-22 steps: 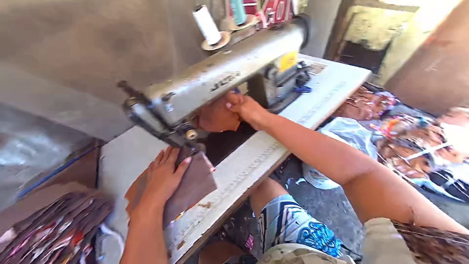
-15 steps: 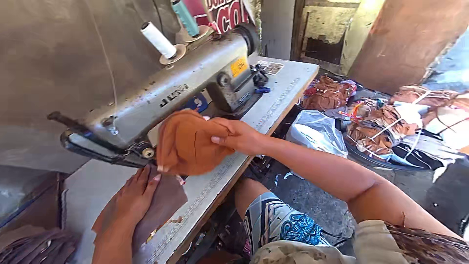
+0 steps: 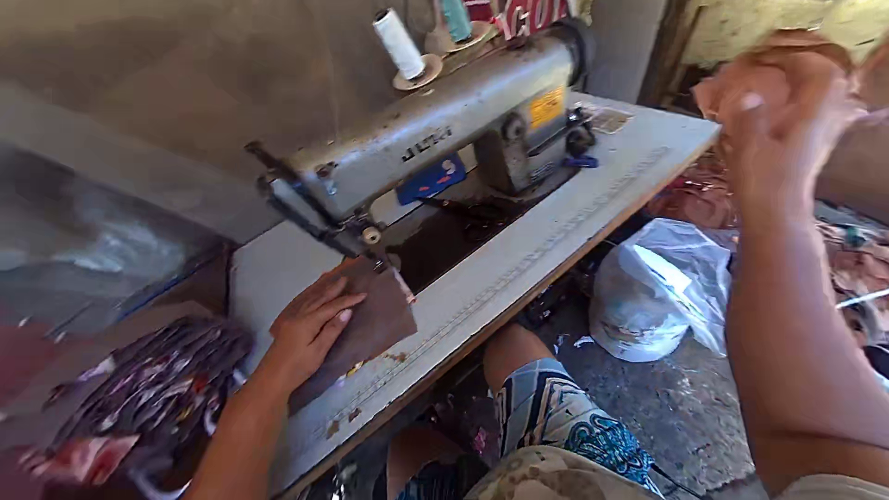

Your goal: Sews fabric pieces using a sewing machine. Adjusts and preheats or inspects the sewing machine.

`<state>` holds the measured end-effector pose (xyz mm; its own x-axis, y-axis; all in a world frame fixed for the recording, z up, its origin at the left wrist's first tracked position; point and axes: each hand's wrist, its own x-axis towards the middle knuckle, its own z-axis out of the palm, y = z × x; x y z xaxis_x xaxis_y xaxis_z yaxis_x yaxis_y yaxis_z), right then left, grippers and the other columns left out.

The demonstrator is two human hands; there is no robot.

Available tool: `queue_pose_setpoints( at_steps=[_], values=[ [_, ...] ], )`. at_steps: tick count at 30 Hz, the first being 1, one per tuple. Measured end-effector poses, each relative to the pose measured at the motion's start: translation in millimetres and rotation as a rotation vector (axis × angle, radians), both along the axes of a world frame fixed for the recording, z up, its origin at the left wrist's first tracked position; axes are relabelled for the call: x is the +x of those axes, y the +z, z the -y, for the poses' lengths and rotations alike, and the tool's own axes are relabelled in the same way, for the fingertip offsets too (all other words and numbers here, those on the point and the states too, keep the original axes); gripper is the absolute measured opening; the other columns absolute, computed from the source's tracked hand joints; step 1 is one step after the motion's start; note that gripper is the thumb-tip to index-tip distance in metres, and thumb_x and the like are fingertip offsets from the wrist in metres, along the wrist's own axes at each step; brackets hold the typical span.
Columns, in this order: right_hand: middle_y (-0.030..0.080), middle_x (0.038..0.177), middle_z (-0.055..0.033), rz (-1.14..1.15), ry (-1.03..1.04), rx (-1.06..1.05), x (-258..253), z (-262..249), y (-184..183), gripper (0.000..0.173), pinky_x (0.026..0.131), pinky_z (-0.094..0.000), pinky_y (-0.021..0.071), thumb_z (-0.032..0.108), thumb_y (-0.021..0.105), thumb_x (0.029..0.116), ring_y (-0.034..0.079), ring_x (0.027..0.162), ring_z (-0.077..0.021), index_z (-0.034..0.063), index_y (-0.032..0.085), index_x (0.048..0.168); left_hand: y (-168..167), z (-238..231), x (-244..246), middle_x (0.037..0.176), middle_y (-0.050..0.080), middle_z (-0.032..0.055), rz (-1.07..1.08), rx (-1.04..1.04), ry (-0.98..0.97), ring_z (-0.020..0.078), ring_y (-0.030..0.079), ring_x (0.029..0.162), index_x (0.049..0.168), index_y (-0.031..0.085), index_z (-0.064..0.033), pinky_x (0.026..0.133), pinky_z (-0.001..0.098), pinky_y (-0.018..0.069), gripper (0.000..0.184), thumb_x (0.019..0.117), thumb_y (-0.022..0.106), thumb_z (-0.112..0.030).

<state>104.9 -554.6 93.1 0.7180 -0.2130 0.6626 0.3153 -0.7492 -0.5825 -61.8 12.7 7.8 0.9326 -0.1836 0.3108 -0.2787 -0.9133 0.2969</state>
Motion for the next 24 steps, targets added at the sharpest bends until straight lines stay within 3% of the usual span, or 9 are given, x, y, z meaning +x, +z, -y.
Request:
queue_pose_setpoints(
  at_steps=[2, 3, 5, 7, 9, 11, 14, 18, 24],
  values=[
    [0.056, 0.140, -0.0281, 0.055, 0.409, -0.050, -27.8, -106.6, -12.4, 0.042, 0.108, -0.0487, 0.0473, 0.020, 0.053, 0.1050, 0.057, 0.129, -0.0364, -0.0056, 0.055, 0.138, -5.6, -0.8, -2.9, 0.149, 0.057, 0.0132, -0.028, -0.043, -0.008, 0.0363, 0.044, 0.146, 0.131, 0.072, -0.0205, 0.119, 0.0596, 0.0321, 0.050, 0.1069, 0.037, -0.047],
    [0.060, 0.135, -0.0237, 0.081, 0.659, -0.100, -44.9, -162.2, -28.2, 0.034, 0.105, -0.0491, 0.0503, 0.017, 0.058, 0.1018, 0.060, 0.125, -0.0338, -0.0022, 0.063, 0.130, -9.2, 0.7, -3.7, 0.150, 0.056, 0.0124, -0.038, -0.064, -0.001, 0.0366, 0.042, 0.147, 0.132, 0.072, -0.0208, 0.120, 0.0595, 0.0308, 0.049, 0.1066, 0.039, -0.046],
    [0.058, 0.143, -0.0181, -0.014, 1.060, -0.335, -77.9, -253.4, -60.5, 0.035, 0.112, -0.0550, 0.0435, 0.023, 0.068, 0.0974, 0.052, 0.136, -0.0350, 0.0084, 0.070, 0.129, -16.0, 2.9, -3.7, 0.152, 0.055, 0.0106, -0.032, -0.078, 0.019, 0.0360, 0.039, 0.149, 0.132, 0.071, -0.0207, 0.120, 0.0599, 0.0292, 0.047, 0.1064, 0.041, -0.046],
    [0.049, 0.153, -0.0190, -0.185, 1.271, -0.630, -102.7, -304.3, -76.3, 0.045, 0.116, -0.0617, 0.0341, 0.029, 0.060, 0.1035, 0.044, 0.145, -0.0376, 0.0089, 0.058, 0.144, -17.8, 4.5, -4.1, 0.153, 0.053, 0.0087, -0.029, -0.055, 0.041, 0.0353, 0.038, 0.150, 0.133, 0.071, -0.0205, 0.120, 0.0606, 0.0286, 0.045, 0.1067, 0.042, -0.044],
    [0.051, 0.149, -0.0215, -0.286, 1.311, -0.777, -112.2, -323.2, -79.4, 0.047, 0.115, -0.0658, 0.0313, 0.031, 0.055, 0.1065, 0.045, 0.142, -0.0395, 0.0014, 0.054, 0.142, -17.7, 5.8, -5.4, 0.155, 0.051, 0.0051, -0.034, -0.012, 0.059, 0.0331, 0.035, 0.151, 0.135, 0.069, -0.0247, 0.121, 0.0605, 0.0274, 0.045, 0.1076, 0.040, -0.044],
    [0.056, 0.142, -0.0212, -0.296, 1.279, -0.818, -111.4, -324.5, -76.4, 0.045, 0.112, -0.0633, 0.0349, 0.032, 0.051, 0.1081, 0.050, 0.138, -0.0384, -0.0020, 0.057, 0.137, -17.5, 7.5, -5.9, 0.157, 0.050, 0.0028, -0.028, 0.027, 0.066, 0.0319, 0.034, 0.152, 0.139, 0.066, -0.0269, 0.120, 0.0607, 0.0261, 0.046, 0.1083, 0.037, -0.044],
    [0.058, 0.138, -0.0201, -0.298, 1.252, -0.851, -102.7, -320.7, -74.8, 0.045, 0.113, -0.0626, 0.0344, 0.035, 0.048, 0.1092, 0.051, 0.135, -0.0369, -0.0013, 0.057, 0.134, -20.3, 8.8, -5.9, 0.158, 0.048, 0.0013, -0.010, 0.072, 0.081, 0.0309, 0.034, 0.152, 0.145, 0.060, -0.0281, 0.121, 0.0605, 0.0237, 0.050, 0.1092, 0.031, -0.046],
    [0.056, 0.144, -0.0168, -0.383, 1.200, -0.913, -90.9, -318.2, -69.3, 0.046, 0.117, -0.0644, 0.0284, 0.037, 0.044, 0.1106, 0.045, 0.143, -0.0343, 0.0019, 0.056, 0.139, -18.7, 16.3, -10.5, 0.163, 0.042, -0.0009, -0.075, 0.128, 0.158, 0.0329, 0.029, 0.154, 0.155, 0.048, -0.0324, 0.119, 0.0640, 0.0214, 0.056, 0.1086, 0.023, -0.052],
    [0.060, 0.141, -0.0150, -0.272, 1.072, -0.885, -61.6, -316.4, -75.1, 0.039, 0.113, -0.0662, 0.0328, 0.033, 0.051, 0.1082, 0.049, 0.141, -0.0335, 0.0035, 0.064, 0.130, -6.9, 34.8, -24.8, 0.163, 0.042, -0.0013, -0.138, 0.207, 0.209, 0.0382, 0.037, 0.147, 0.157, 0.043, -0.0373, 0.106, 0.0665, 0.0307, 0.057, 0.1085, 0.019, -0.054]
  ],
)
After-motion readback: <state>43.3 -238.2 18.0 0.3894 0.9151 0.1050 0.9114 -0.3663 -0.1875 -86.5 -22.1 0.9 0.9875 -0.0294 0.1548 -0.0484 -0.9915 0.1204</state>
